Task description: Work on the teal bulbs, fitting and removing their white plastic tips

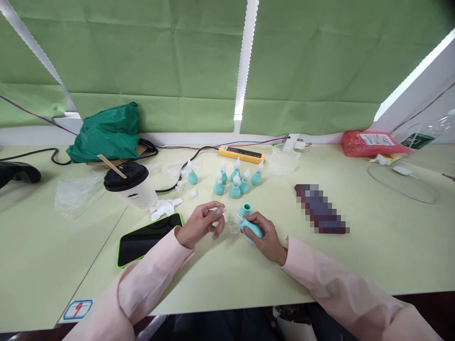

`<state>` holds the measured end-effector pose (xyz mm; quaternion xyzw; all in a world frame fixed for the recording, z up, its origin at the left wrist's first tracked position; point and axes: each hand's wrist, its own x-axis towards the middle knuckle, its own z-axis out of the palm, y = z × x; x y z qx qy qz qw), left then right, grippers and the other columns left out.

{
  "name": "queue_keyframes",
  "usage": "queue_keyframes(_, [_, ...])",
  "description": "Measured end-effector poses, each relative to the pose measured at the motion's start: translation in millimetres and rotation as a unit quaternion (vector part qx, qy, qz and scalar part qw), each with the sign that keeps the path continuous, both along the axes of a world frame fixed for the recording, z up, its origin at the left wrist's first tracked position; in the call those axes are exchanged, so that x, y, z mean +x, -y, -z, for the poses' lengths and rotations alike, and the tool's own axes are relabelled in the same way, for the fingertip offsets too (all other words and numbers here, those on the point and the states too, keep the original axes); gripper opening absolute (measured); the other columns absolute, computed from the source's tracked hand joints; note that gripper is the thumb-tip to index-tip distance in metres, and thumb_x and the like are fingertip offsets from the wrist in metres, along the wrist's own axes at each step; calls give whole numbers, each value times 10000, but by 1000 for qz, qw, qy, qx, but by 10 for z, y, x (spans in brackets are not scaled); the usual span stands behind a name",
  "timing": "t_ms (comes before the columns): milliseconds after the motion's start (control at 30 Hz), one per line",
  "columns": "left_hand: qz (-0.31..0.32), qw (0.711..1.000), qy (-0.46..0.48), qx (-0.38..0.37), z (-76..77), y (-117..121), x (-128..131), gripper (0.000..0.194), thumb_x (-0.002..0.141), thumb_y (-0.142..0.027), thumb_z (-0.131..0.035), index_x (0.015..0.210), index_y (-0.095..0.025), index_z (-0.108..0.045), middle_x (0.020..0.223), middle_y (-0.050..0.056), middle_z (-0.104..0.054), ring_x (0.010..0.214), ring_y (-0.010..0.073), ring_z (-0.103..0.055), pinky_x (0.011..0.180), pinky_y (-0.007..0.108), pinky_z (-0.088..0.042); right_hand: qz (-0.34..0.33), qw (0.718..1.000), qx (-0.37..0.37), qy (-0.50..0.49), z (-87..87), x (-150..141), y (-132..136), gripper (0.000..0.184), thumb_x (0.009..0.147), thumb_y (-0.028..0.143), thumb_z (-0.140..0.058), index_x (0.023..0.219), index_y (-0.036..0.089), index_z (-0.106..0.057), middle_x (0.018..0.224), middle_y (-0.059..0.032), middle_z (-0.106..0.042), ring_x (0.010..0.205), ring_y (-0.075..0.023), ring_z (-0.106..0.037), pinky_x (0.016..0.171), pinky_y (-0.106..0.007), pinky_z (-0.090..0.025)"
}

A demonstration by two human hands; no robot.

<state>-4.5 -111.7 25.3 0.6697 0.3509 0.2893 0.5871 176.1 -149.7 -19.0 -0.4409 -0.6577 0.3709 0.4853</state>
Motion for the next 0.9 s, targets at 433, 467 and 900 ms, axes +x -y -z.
queue_keyframes(433, [-138, 825, -360, 413, 313, -216, -117, 205, 724, -112, -409, 780, -140, -604, 657, 68, -606, 676, 181, -490, 576, 283, -406, 8, 989, 92, 115, -76, -25, 85, 209, 699, 239, -533, 896, 195, -478, 808, -43, -575, 689, -155, -538, 615, -273, -440])
queue_keyframes(467, [-168, 831, -318, 423, 282, -172, -97, 208, 741, -135, -400, 818, -136, -593, 649, 60, -601, 635, 165, -489, 563, 274, -402, 3, 988, 96, 124, -77, -25, 89, 203, 712, 243, -519, 904, 198, -466, 830, -48, -575, 706, -161, -540, 625, -281, -439])
queue_keyframes(900, [42, 996, 19, -78, 207, 173, 182, 437, 787, -424, -315, 441, -163, -262, 360, -63, -247, 351, 40, -192, 381, 210, -153, -133, 978, 73, 142, -112, -37, 103, 125, 788, 222, -404, 895, 215, -341, 848, -42, -485, 758, -155, -476, 677, -296, -416])
